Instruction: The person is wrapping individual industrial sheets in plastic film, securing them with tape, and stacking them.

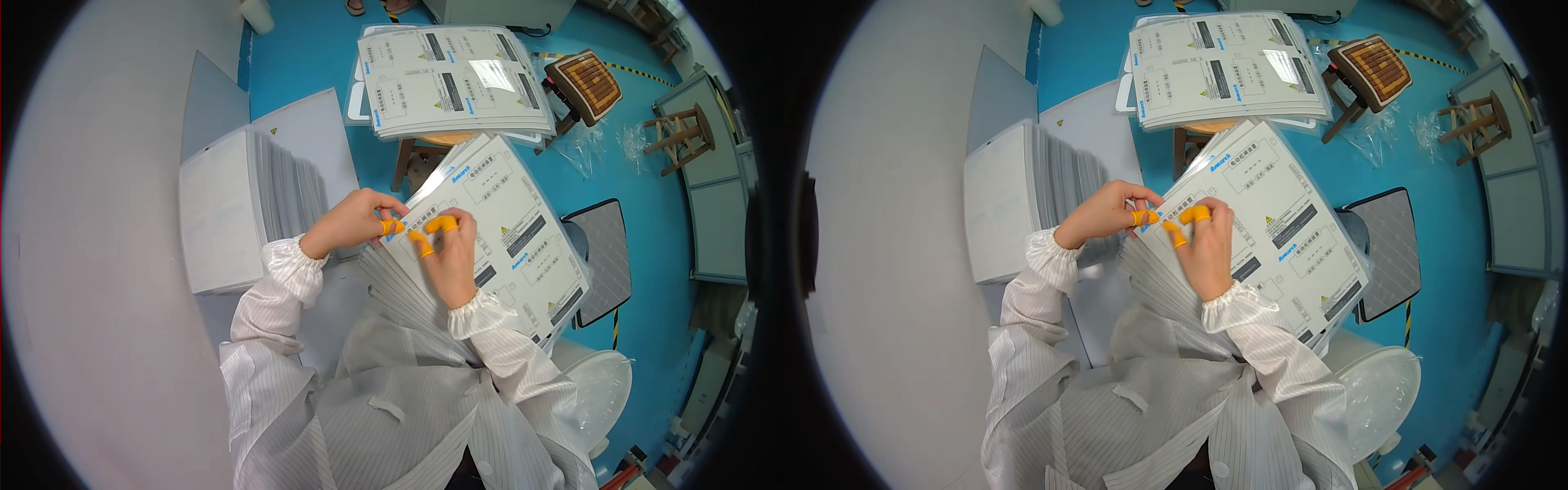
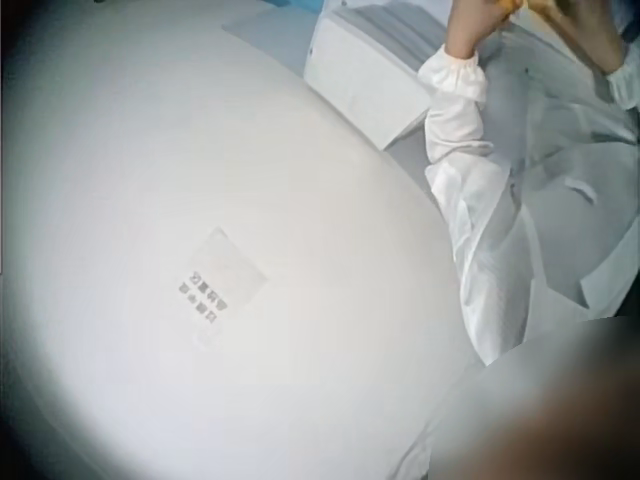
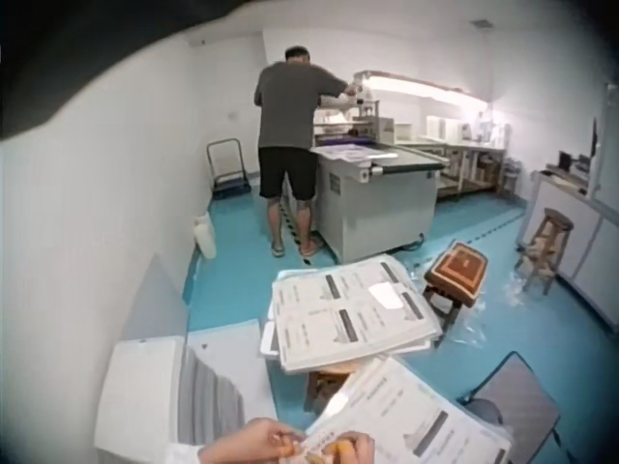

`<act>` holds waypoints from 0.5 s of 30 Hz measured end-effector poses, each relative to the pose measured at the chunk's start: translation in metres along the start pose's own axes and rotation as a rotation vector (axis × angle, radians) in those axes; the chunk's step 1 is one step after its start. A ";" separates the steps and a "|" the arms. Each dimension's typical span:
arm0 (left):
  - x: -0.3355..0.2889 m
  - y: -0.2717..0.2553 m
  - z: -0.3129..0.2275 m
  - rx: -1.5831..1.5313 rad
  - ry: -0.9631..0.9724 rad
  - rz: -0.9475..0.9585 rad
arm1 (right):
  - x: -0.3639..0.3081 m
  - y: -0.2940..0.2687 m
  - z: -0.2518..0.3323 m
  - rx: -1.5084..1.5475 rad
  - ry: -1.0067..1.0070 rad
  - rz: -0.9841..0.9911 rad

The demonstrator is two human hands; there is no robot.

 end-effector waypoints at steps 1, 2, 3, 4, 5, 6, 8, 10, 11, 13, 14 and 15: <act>0.000 -0.002 0.001 0.000 0.008 -0.017 | -0.001 0.000 0.009 0.001 0.000 0.002; 0.000 -0.003 0.000 0.002 0.017 -0.033 | -0.004 0.004 0.026 0.042 -0.054 0.048; -0.001 -0.002 -0.001 0.002 0.016 -0.033 | -0.007 0.010 0.039 0.084 -0.108 0.095; -0.004 -0.001 -0.004 0.014 0.007 -0.028 | -0.009 0.017 0.041 0.082 -0.083 0.162; -0.005 0.000 -0.006 0.026 -0.003 -0.024 | -0.009 0.018 0.039 0.082 -0.083 0.160; -0.005 0.001 -0.006 0.027 -0.001 -0.023 | -0.007 0.018 0.031 0.068 -0.064 0.114; -0.005 0.001 -0.009 0.072 0.009 -0.041 | -0.005 0.017 0.010 0.064 0.007 0.055; -0.006 0.002 -0.007 0.053 -0.017 -0.051 | -0.002 0.012 -0.005 0.048 0.039 0.042; -0.006 0.001 -0.005 0.032 -0.042 -0.061 | 0.000 0.009 -0.010 0.030 0.072 0.028; -0.006 0.000 -0.005 0.017 -0.030 -0.062 | -0.002 0.004 -0.001 0.060 0.060 0.017; -0.007 -0.001 -0.005 0.001 -0.022 -0.068 | -0.004 0.004 0.014 0.103 -0.002 0.030; -0.007 -0.001 -0.006 0.002 -0.023 -0.069 | -0.006 0.004 0.026 0.146 -0.063 0.043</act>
Point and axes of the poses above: each hand's wrist, its own x-axis towards the middle knuckle, its own y-axis out of the palm, z = x × y, the point moved 8 cm from there along x, towards the middle knuckle, and after that the axes turned 7 degrees about -x, right-handed, at the moved point
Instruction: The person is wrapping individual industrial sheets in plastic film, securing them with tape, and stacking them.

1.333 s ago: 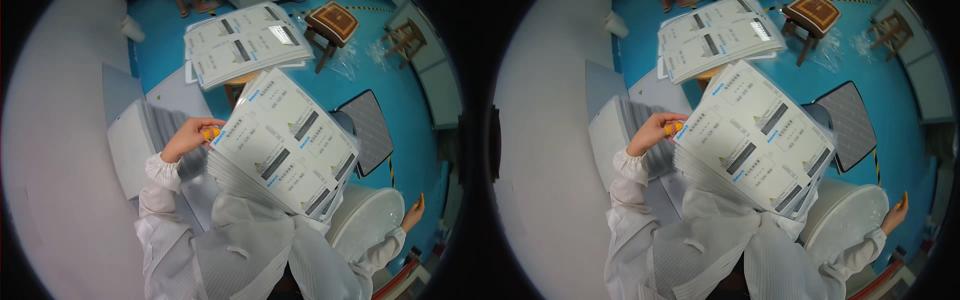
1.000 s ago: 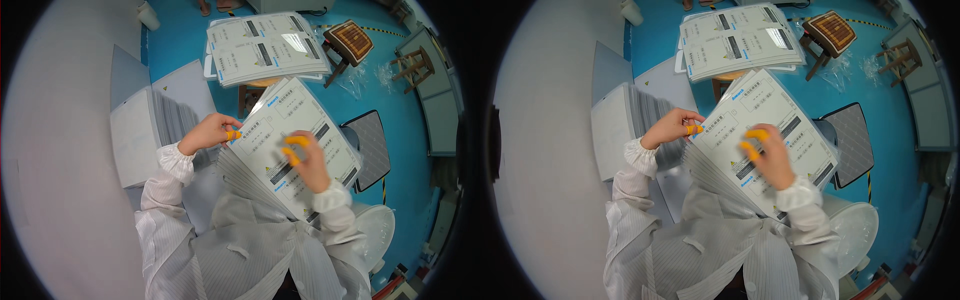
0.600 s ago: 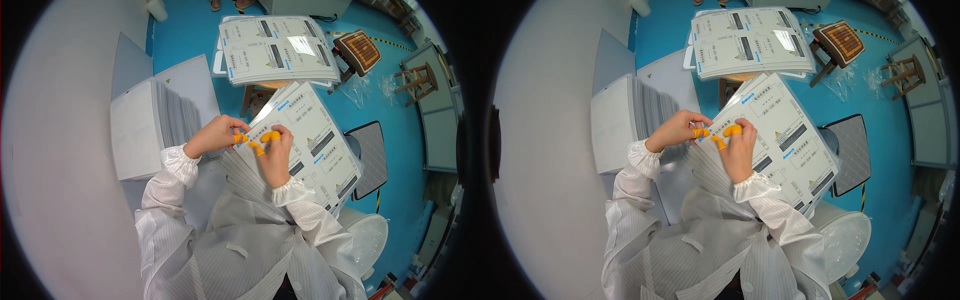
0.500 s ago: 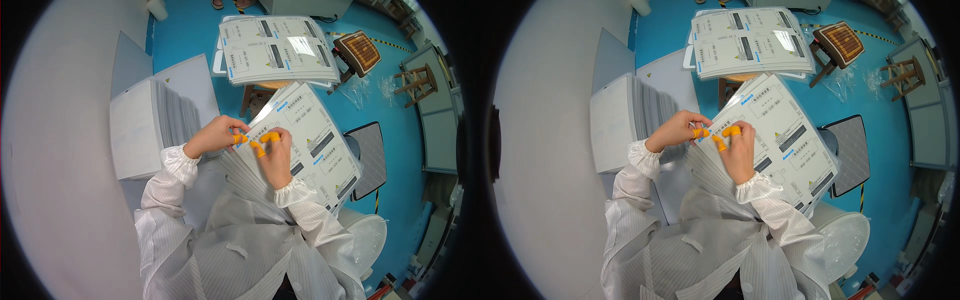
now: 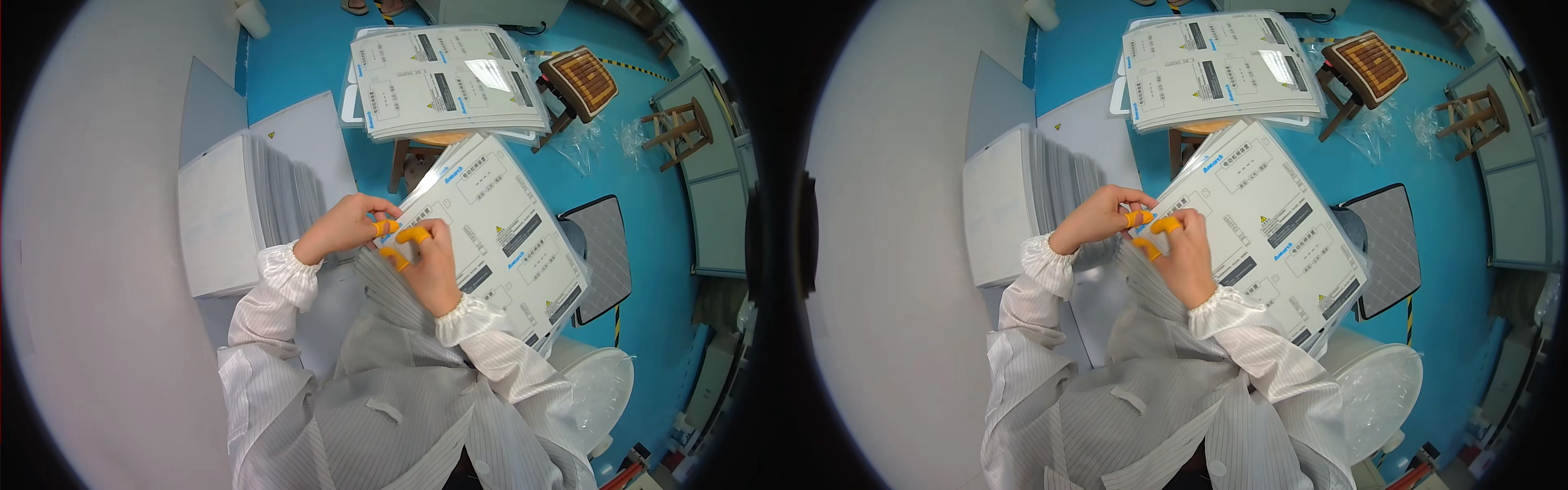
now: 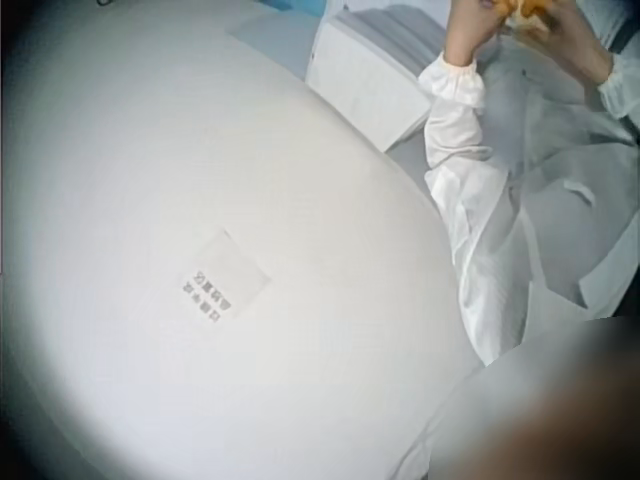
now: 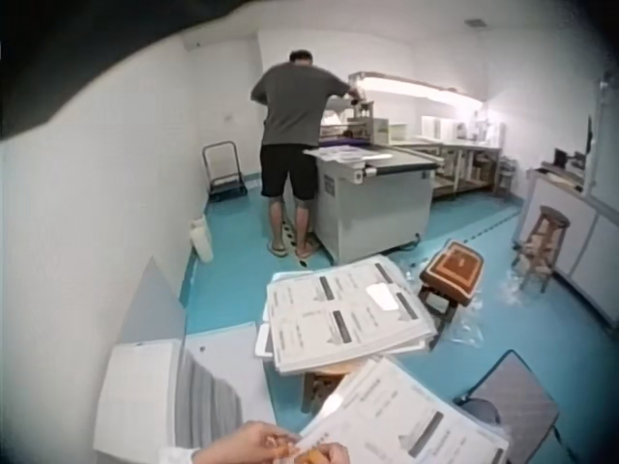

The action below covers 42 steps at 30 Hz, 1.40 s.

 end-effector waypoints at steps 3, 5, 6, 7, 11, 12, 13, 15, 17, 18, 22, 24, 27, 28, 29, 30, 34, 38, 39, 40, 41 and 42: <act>-0.002 0.001 0.002 -0.073 -0.043 0.033 | -0.006 0.013 -0.006 -0.025 -0.011 0.032; -0.006 0.002 0.000 0.046 0.079 0.156 | -0.006 0.015 -0.011 -0.034 -0.006 0.027; -0.006 0.001 0.002 0.049 0.080 0.158 | -0.004 0.013 -0.018 0.044 0.049 0.041; -0.007 0.001 0.009 -0.055 0.029 0.157 | -0.004 0.010 -0.026 0.122 0.104 0.057; -0.006 0.000 0.018 -0.091 -0.062 0.124 | -0.004 -0.049 -0.067 0.560 0.320 -0.291; -0.005 0.001 0.020 -0.092 -0.061 0.123 | -0.004 -0.062 -0.072 1.012 0.239 -0.494; -0.004 0.001 0.022 -0.120 -0.060 0.138 | -0.006 -0.070 -0.084 1.077 0.300 -0.549; -0.004 0.000 0.021 -0.144 -0.059 0.159 | -0.012 -0.075 -0.099 1.142 0.361 -0.611; -0.003 0.001 0.007 -0.037 0.023 0.228 | -0.012 -0.065 -0.103 1.205 0.348 -0.516; -0.001 -0.002 0.008 -0.030 0.027 0.234 | -0.014 -0.063 -0.103 1.205 0.343 -0.525; 0.002 0.008 -0.016 -0.155 0.134 0.408 | -0.021 -0.045 -0.099 1.185 0.414 -0.487; 0.009 0.021 -0.028 -0.088 0.154 0.402 | -0.021 -0.042 -0.098 1.086 0.412 -0.449; 0.022 0.028 -0.031 0.009 0.077 0.242 | -0.021 -0.043 -0.094 1.032 0.429 -0.417; 0.024 0.029 -0.038 0.048 0.131 0.208 | -0.021 -0.048 -0.095 1.026 0.423 -0.425; 0.027 0.030 -0.044 0.086 0.185 0.176 | -0.022 -0.055 -0.096 1.029 0.422 -0.455; 0.033 0.029 -0.043 0.086 0.193 0.185 | -0.022 -0.063 -0.099 1.032 0.422 -0.487; 0.058 -0.044 -0.027 0.058 0.262 -0.151 | -0.033 -0.186 -0.153 0.881 0.300 -0.751; 0.086 -0.131 0.007 -0.212 0.147 -0.392 | -0.117 -0.394 -0.257 0.952 0.256 -1.013; 0.093 -0.146 0.011 -0.326 0.201 -0.414 | -0.152 -0.444 -0.275 0.964 0.203 -1.100; 0.101 -0.153 0.010 -0.445 0.255 -0.427 | -0.194 -0.492 -0.280 0.893 0.144 -1.287; 0.109 -0.155 0.006 -0.477 0.266 -0.423 | -0.224 -0.533 -0.283 0.846 0.091 -1.270; 0.118 -0.150 0.010 -0.480 0.265 -0.419 | -0.251 -0.554 -0.285 0.801 0.041 -1.253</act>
Point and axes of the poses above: each hand's wrist, its own x-axis towards the middle knuckle, its own y-axis out of the palm, z = x × y, the point moved 8 cm from there along x, towards the middle knuckle, and after that the axes turned 7 degrees about -x, right-handed, at the moved point
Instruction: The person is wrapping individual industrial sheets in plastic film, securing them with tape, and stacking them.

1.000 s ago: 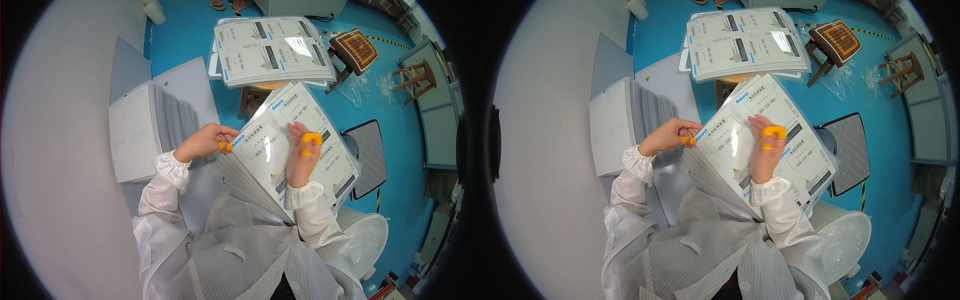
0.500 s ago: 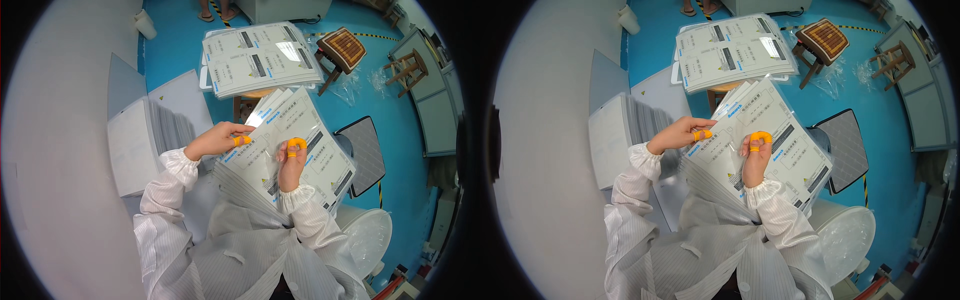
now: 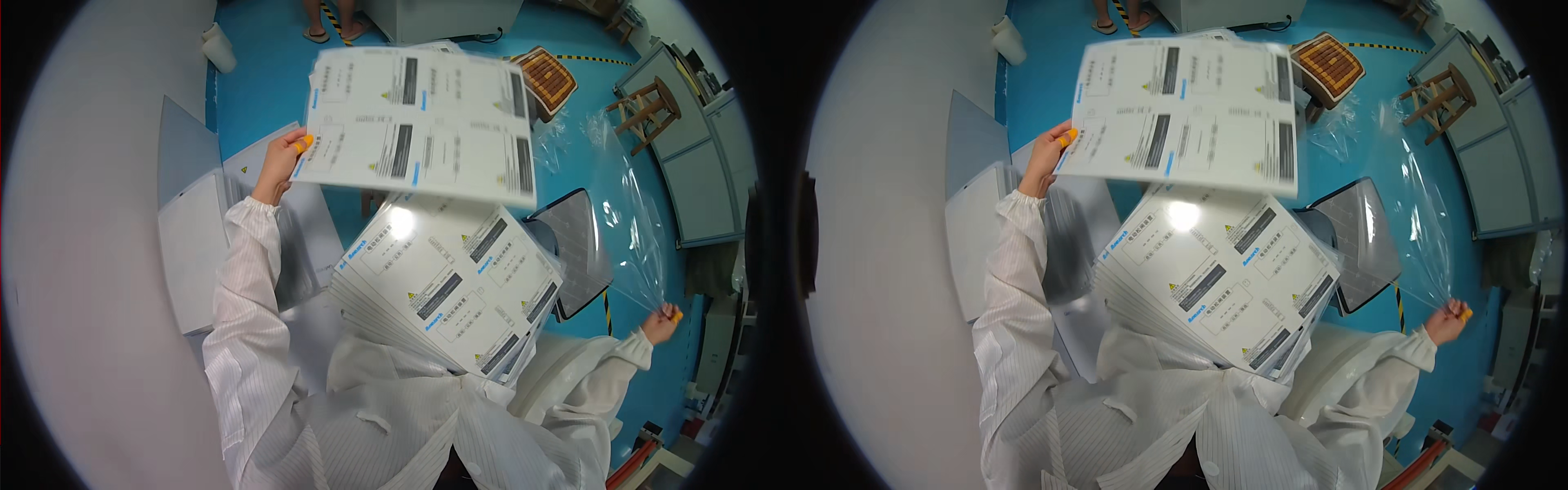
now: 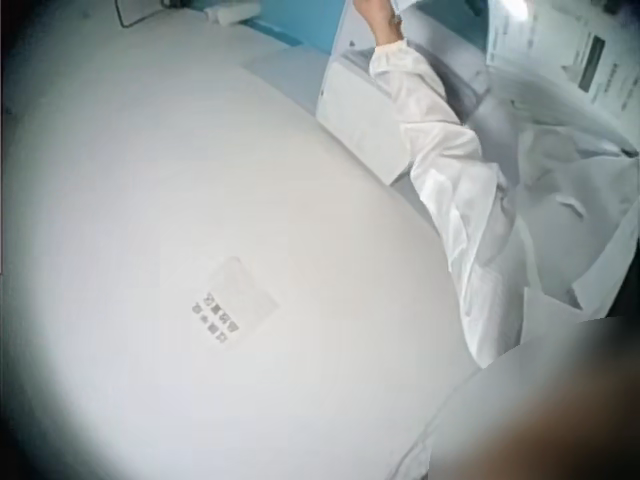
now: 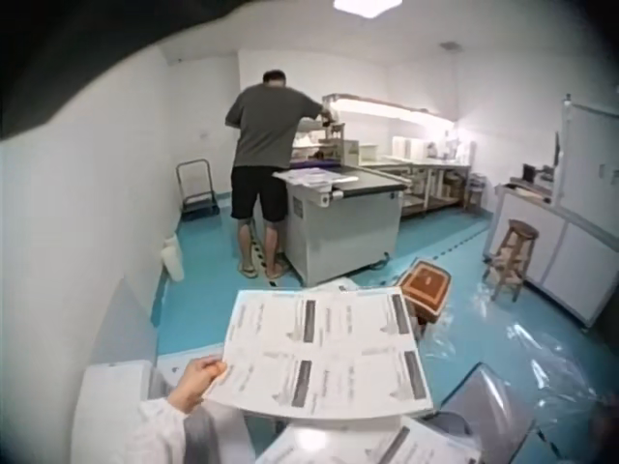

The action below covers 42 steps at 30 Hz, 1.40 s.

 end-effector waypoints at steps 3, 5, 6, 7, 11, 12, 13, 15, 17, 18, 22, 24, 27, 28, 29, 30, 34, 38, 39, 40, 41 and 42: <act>0.015 0.008 -0.003 -0.156 0.050 -0.123 | -0.007 -0.008 0.041 -0.070 -0.164 -0.013; 0.030 0.003 0.000 -0.169 0.095 -0.212 | -0.040 0.036 0.046 -0.137 -0.186 -0.048; 0.038 0.009 0.003 -0.173 0.095 -0.203 | -0.059 0.053 0.055 -0.211 -0.217 -0.087; 0.046 0.013 0.006 -0.163 0.112 -0.251 | -0.071 0.060 0.065 -0.215 -0.231 -0.093; 0.061 0.007 0.008 -0.003 0.185 -0.343 | -0.104 0.090 0.077 -0.264 -0.232 -0.086; 0.060 0.009 0.010 -0.002 0.184 -0.341 | -0.110 0.098 0.080 -0.273 -0.238 -0.054; 0.051 0.013 -0.002 0.283 0.244 -0.392 | -0.113 0.100 0.083 -0.275 -0.238 -0.053; 0.049 0.013 -0.001 0.570 0.296 -0.442 | -0.118 0.109 0.088 -0.201 -0.218 0.043; 0.043 0.006 -0.005 1.081 0.578 -0.568 | -0.128 0.140 0.086 -0.192 -0.185 0.131; 0.043 -0.001 -0.001 1.086 0.571 -0.581 | -0.136 0.158 0.081 -0.196 -0.161 0.207; 0.022 0.021 -0.006 0.733 0.560 -0.468 | -0.182 0.225 0.048 -0.242 -0.067 0.433; -0.006 0.025 -0.019 0.554 0.444 -0.302 | -0.214 0.257 0.006 -0.385 -0.038 0.443; -0.069 0.080 -0.007 0.617 0.094 0.388 | -0.271 0.292 -0.060 -0.492 0.150 0.621; -0.095 0.081 -0.006 0.692 0.047 0.463 | -0.295 0.306 -0.084 -0.501 0.241 0.656; -0.116 0.079 -0.005 0.758 0.049 0.484 | -0.318 0.327 -0.099 -0.526 0.246 0.767; -0.134 0.081 -0.004 0.824 0.060 0.516 | -0.339 0.342 -0.110 -0.553 0.241 0.868; -0.179 0.096 -0.007 0.937 -0.029 0.534 | -0.400 0.370 -0.163 -0.714 0.309 1.138; -0.183 0.092 -0.020 0.786 0.058 0.414 | -0.439 0.385 -0.188 -0.710 0.339 1.196; -0.182 0.088 -0.022 0.744 0.160 0.386 | -0.446 0.388 -0.191 -0.725 0.281 1.213; -0.181 0.084 -0.018 0.744 0.161 0.384 | -0.451 0.389 -0.194 -0.740 0.222 1.228; -0.178 0.076 -0.010 0.807 0.105 0.350 | -0.454 0.387 -0.197 -0.730 0.214 1.223; -0.176 0.070 -0.004 0.871 0.048 0.316 | -0.455 0.387 -0.197 -0.730 0.213 1.223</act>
Point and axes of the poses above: each hand's wrist, its own x-axis towards the middle knuckle, its own y-axis out of the palm, z = x × y, the point moved 8 cm from there along x, towards the middle knuckle, and after that the axes turned 7 degrees about -x, right-handed, at the moved point
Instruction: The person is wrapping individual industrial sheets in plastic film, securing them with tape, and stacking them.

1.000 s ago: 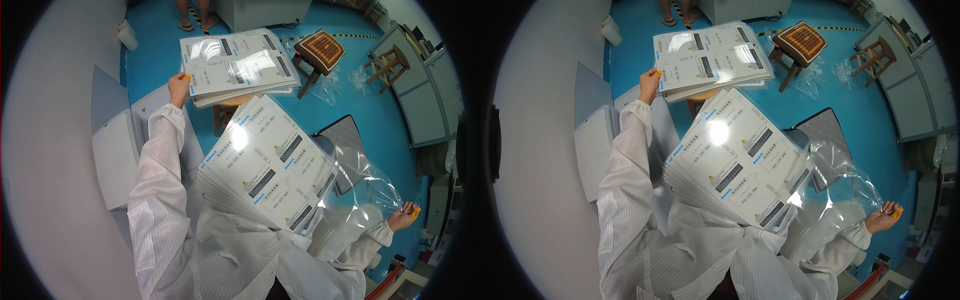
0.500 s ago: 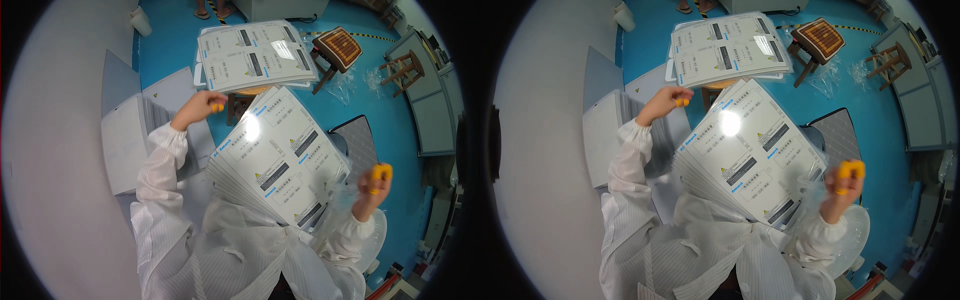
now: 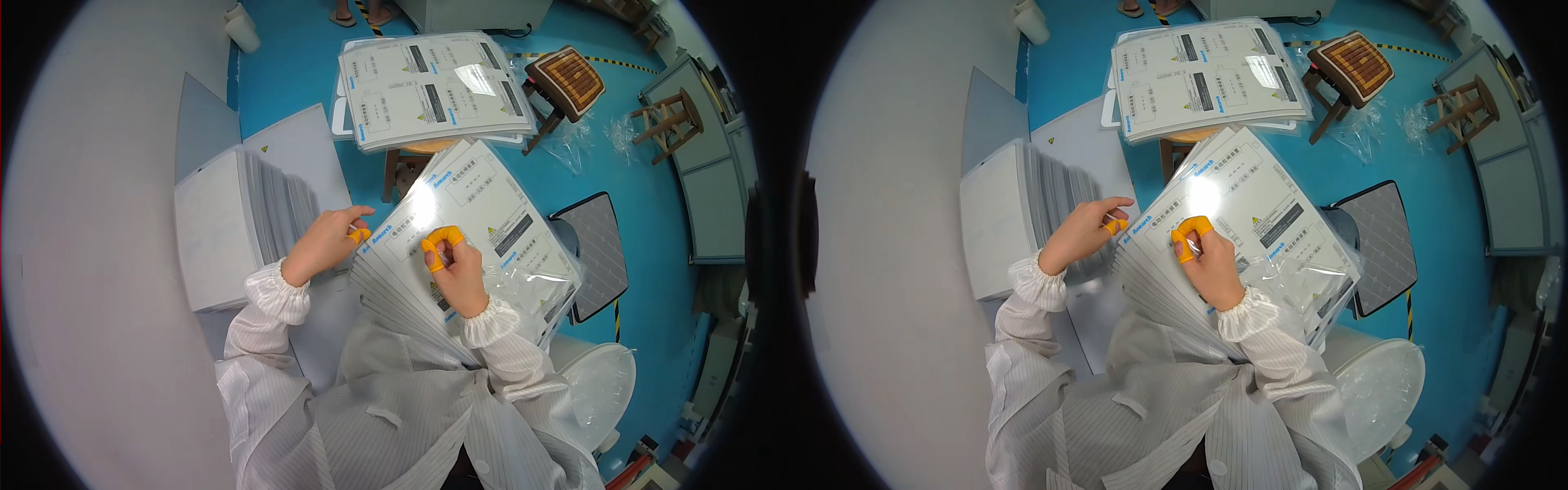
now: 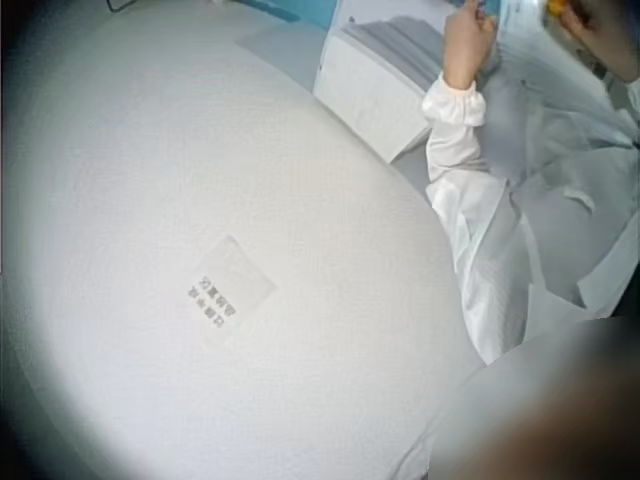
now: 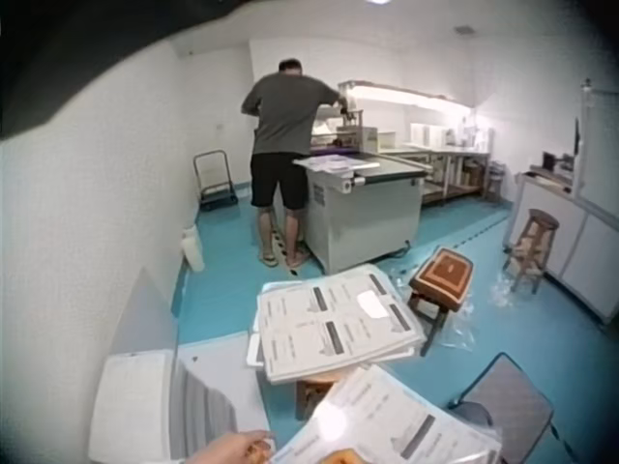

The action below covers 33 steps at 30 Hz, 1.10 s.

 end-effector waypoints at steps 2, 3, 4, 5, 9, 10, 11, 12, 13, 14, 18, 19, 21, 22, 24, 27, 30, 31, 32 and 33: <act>-0.003 0.004 -0.001 -0.005 -0.025 0.041 | -0.002 0.000 -0.003 -0.009 0.027 -0.008; -0.005 0.008 0.000 -0.009 -0.052 0.079 | -0.002 -0.001 -0.004 -0.010 0.031 -0.010; -0.007 0.008 -0.001 -0.010 -0.053 0.081 | -0.001 -0.002 -0.003 -0.015 0.029 -0.009; -0.009 0.005 -0.004 0.010 -0.025 0.043 | -0.001 -0.003 -0.003 -0.020 0.027 -0.007; -0.016 0.000 -0.014 0.011 -0.007 -0.013 | -0.001 0.006 -0.008 -0.032 0.026 0.001; -0.016 -0.001 -0.013 0.013 -0.008 -0.016 | 0.000 0.009 -0.008 -0.038 0.013 0.011; -0.014 0.000 -0.010 -0.042 -0.021 0.015 | 0.000 0.013 -0.008 -0.044 -0.001 0.020; -0.013 0.001 -0.008 -0.097 -0.034 0.046 | 0.000 0.018 -0.010 -0.043 -0.003 0.019; -0.011 -0.002 -0.008 -0.095 -0.032 0.049 | -0.001 0.024 -0.012 -0.075 -0.031 0.018; -0.010 0.003 -0.005 -0.236 -0.084 0.162 | -0.001 0.028 -0.012 -0.108 -0.060 0.017; -0.012 0.011 0.005 -0.579 -0.170 0.307 | -0.003 0.035 -0.015 -0.087 -0.051 0.004; -0.011 0.013 0.007 -0.580 -0.170 0.307 | -0.003 0.035 -0.019 -0.104 -0.044 -0.002; -0.010 0.015 0.015 -0.685 -0.217 0.247 | -0.004 0.035 -0.022 -0.124 -0.036 -0.005; -0.008 0.016 0.022 -0.687 -0.217 0.245 | -0.004 0.036 -0.023 -0.115 -0.028 -0.002; -0.004 0.017 0.033 -0.690 -0.195 0.241 | -0.004 0.037 -0.022 -0.106 -0.023 0.004; 0.004 0.007 0.021 -0.453 -0.074 0.103 | -0.003 0.037 -0.022 -0.097 -0.030 -0.010; 0.008 0.014 0.007 -0.591 -0.078 0.216 | -0.003 0.037 -0.019 -0.064 -0.044 -0.024; 0.011 0.015 0.008 -0.592 -0.077 0.212 | -0.002 0.037 -0.015 -0.072 -0.049 -0.022; 0.015 0.019 0.011 -0.640 -0.111 0.233 | -0.002 0.037 -0.013 -0.079 -0.054 -0.021; 0.016 0.023 0.012 -0.687 -0.145 0.253 | -0.002 0.039 -0.010 -0.080 -0.057 -0.020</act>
Point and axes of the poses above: each hand's wrist, its own x-axis towards the middle knuckle, its own y-axis out of the palm, z = x × y, the point moved 8 cm from there along x, towards the middle knuckle, and after that the axes turned 7 degrees about -x, right-handed, at the moved point
